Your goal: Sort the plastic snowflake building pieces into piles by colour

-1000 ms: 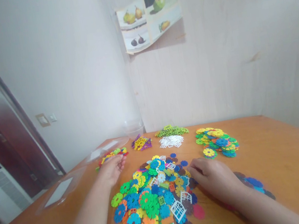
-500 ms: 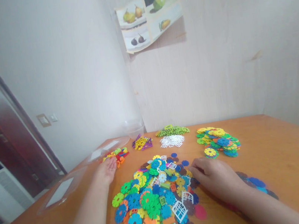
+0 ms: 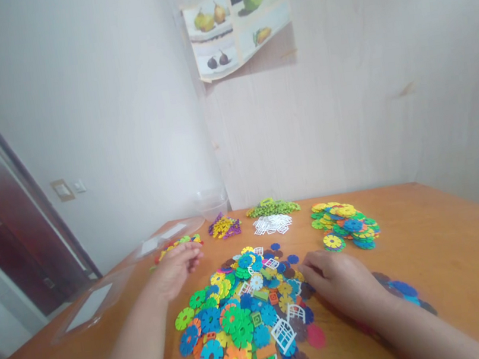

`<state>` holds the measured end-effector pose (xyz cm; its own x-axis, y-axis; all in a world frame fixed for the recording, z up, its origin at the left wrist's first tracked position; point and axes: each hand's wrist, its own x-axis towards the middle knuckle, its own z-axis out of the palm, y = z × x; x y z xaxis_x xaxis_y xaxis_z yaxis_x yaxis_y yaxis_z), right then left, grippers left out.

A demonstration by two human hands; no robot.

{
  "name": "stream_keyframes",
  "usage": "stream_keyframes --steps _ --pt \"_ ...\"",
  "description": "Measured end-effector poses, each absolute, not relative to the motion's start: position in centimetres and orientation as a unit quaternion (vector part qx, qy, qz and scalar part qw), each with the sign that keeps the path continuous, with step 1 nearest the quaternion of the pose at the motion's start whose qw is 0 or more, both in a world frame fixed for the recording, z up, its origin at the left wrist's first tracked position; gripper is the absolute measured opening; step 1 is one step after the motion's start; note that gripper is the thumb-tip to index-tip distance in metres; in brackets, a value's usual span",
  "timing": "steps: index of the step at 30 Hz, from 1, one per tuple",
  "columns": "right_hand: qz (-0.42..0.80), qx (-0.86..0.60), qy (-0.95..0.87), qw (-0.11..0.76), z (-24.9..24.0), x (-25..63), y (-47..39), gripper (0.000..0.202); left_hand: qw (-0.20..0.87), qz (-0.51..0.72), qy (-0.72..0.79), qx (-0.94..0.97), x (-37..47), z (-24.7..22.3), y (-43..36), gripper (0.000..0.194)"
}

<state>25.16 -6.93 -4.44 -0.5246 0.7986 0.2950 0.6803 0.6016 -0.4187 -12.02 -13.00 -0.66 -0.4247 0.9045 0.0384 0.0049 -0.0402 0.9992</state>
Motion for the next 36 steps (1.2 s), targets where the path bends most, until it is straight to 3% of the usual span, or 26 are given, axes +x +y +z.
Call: stream_keyframes --steps 6,11,30,36 --pt "0.131 -0.429 -0.861 0.238 -4.4 25.1 -7.1 0.037 0.391 0.306 0.600 0.628 -8.3 0.5 -15.6 0.024" --pt "0.132 -0.430 -0.861 0.235 -4.4 25.1 -7.2 0.036 0.348 0.206 0.605 0.686 -7.3 0.6 -16.0 0.022" --pt "0.138 -0.434 -0.862 0.223 -4.2 25.1 -7.3 0.038 0.265 0.115 0.638 0.714 -7.8 0.0 -15.9 0.014" --pt "0.136 -0.433 -0.864 0.219 -4.5 25.2 -7.2 0.038 0.274 0.242 0.656 0.661 -8.2 -0.2 -15.4 0.017"
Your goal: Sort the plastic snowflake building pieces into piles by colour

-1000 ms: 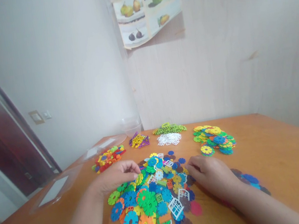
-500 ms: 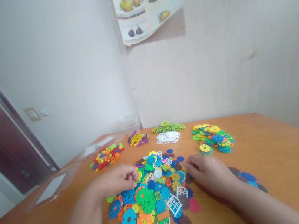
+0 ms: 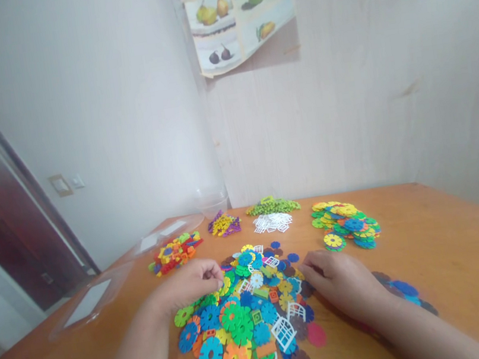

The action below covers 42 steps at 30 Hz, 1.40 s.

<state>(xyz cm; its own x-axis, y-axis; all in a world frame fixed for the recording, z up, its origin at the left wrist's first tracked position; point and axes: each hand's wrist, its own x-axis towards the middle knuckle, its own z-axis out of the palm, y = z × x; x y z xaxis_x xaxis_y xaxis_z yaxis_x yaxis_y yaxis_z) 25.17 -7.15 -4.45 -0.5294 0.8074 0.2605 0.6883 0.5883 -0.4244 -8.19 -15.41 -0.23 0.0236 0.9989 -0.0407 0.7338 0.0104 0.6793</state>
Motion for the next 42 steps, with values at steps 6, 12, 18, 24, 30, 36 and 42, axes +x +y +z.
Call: stream_keyframes --steps 6,12,18,24,30,36,42 --pt "0.140 -0.432 -0.863 0.219 -4.2 25.1 -7.4 0.039 0.301 0.524 0.659 0.447 -10.9 -0.9 -13.3 0.012" --pt "0.140 -0.436 -0.862 0.218 -4.4 25.0 -7.2 0.040 0.285 0.696 0.630 0.193 -14.8 -1.9 -11.6 0.012" --pt "0.140 -0.437 -0.862 0.217 -4.5 25.1 -7.1 0.039 0.245 0.735 0.624 0.105 -16.6 -2.8 -11.0 0.004" --pt "0.138 -0.437 -0.862 0.215 -4.5 25.2 -7.2 0.037 0.224 0.759 0.607 0.063 -17.2 -3.3 -10.5 0.018" --pt "0.133 -0.436 -0.861 0.224 -4.4 25.2 -7.2 0.036 0.218 0.777 0.589 0.046 -17.5 -3.2 -10.5 0.017" --pt "0.129 -0.430 -0.864 0.227 -4.3 25.2 -7.3 0.036 0.189 0.793 0.579 0.033 -17.3 -2.6 -10.9 0.007" --pt "0.141 -0.429 -0.863 0.228 -4.2 25.2 -7.2 0.036 0.169 0.796 0.581 0.015 -16.5 -1.7 -11.6 0.007"
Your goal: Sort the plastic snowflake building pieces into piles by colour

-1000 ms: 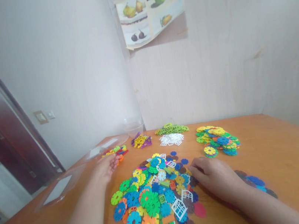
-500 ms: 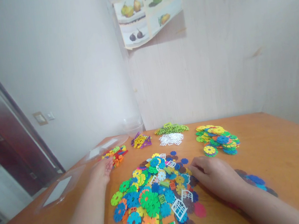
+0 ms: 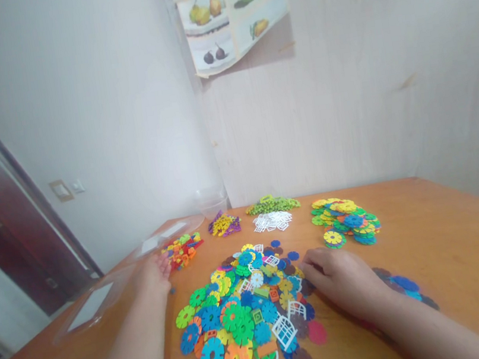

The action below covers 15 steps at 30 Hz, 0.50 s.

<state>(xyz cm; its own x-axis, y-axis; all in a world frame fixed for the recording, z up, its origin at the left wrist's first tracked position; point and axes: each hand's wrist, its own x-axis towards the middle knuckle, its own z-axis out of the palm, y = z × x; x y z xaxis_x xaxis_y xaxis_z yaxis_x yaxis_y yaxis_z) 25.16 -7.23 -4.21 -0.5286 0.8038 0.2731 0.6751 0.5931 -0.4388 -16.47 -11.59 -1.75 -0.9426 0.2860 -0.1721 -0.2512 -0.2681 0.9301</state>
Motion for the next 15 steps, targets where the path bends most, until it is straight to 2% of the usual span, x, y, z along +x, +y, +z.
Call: stream_keyframes --steps 8,15 --pt "0.134 -0.426 -0.865 0.227 -4.2 25.0 -7.3 0.038 0.187 0.769 0.610 0.045 -16.0 -1.1 -12.3 0.014" --pt "0.126 -0.425 -0.868 0.224 -4.1 25.0 -7.4 0.037 0.227 0.690 0.680 0.093 -15.1 -1.0 -12.5 0.019"
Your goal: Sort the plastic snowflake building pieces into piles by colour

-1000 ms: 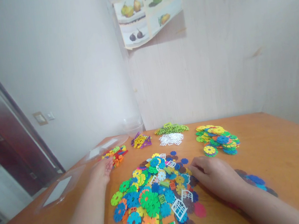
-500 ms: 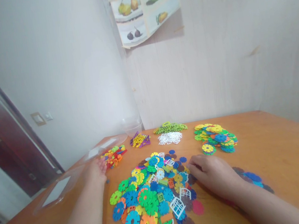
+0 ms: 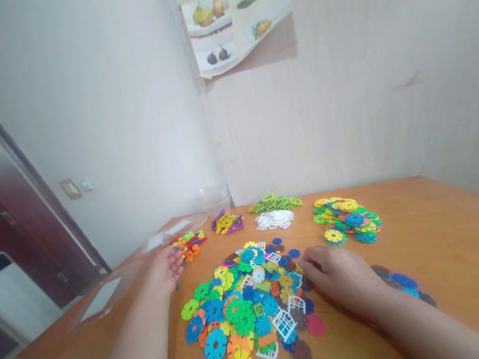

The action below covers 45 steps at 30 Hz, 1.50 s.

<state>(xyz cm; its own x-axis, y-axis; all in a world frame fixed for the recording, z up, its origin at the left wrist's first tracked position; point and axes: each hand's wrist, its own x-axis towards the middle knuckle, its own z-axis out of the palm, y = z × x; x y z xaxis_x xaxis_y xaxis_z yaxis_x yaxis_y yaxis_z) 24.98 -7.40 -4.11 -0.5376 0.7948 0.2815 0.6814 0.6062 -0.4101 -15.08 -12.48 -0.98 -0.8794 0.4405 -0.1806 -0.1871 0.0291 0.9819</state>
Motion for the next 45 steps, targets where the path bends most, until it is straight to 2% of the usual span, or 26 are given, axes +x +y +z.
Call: stream_keyframes --steps 6,12,18,23,28,32,38,45 --pt "0.122 -0.428 -0.866 0.226 -3.6 25.1 -7.4 0.036 0.224 0.602 0.742 0.190 -14.9 -0.1 -14.7 0.016" --pt "0.117 -0.422 -0.869 0.232 -3.4 24.9 -7.6 0.037 0.226 0.528 0.781 0.246 -15.3 -1.6 -17.7 0.012" --pt "0.124 -0.425 -0.866 0.233 -3.5 24.9 -7.5 0.036 0.207 0.564 0.756 0.261 -16.3 -2.6 -16.6 0.014" --pt "0.120 -0.421 -0.867 0.238 -3.6 24.9 -7.4 0.036 0.120 0.646 0.717 0.232 -17.7 -4.0 -16.0 0.024" --pt "0.118 -0.419 -0.867 0.242 -3.9 24.8 -7.3 0.039 0.015 0.556 0.786 0.272 -18.9 -5.4 -15.9 0.026" --pt "0.120 -0.419 -0.867 0.241 -3.9 24.8 -7.4 0.037 0.016 0.526 0.797 0.296 -19.2 -5.9 -15.4 0.023" --pt "0.112 -0.419 -0.868 0.241 -3.7 24.7 -7.6 0.037 0.025 0.527 0.785 0.324 -19.0 -6.0 -15.0 0.032" --pt "0.107 -0.423 -0.869 0.233 -3.4 24.6 -7.9 0.037 -0.004 0.506 0.801 0.320 -18.6 -5.8 -15.0 0.033"
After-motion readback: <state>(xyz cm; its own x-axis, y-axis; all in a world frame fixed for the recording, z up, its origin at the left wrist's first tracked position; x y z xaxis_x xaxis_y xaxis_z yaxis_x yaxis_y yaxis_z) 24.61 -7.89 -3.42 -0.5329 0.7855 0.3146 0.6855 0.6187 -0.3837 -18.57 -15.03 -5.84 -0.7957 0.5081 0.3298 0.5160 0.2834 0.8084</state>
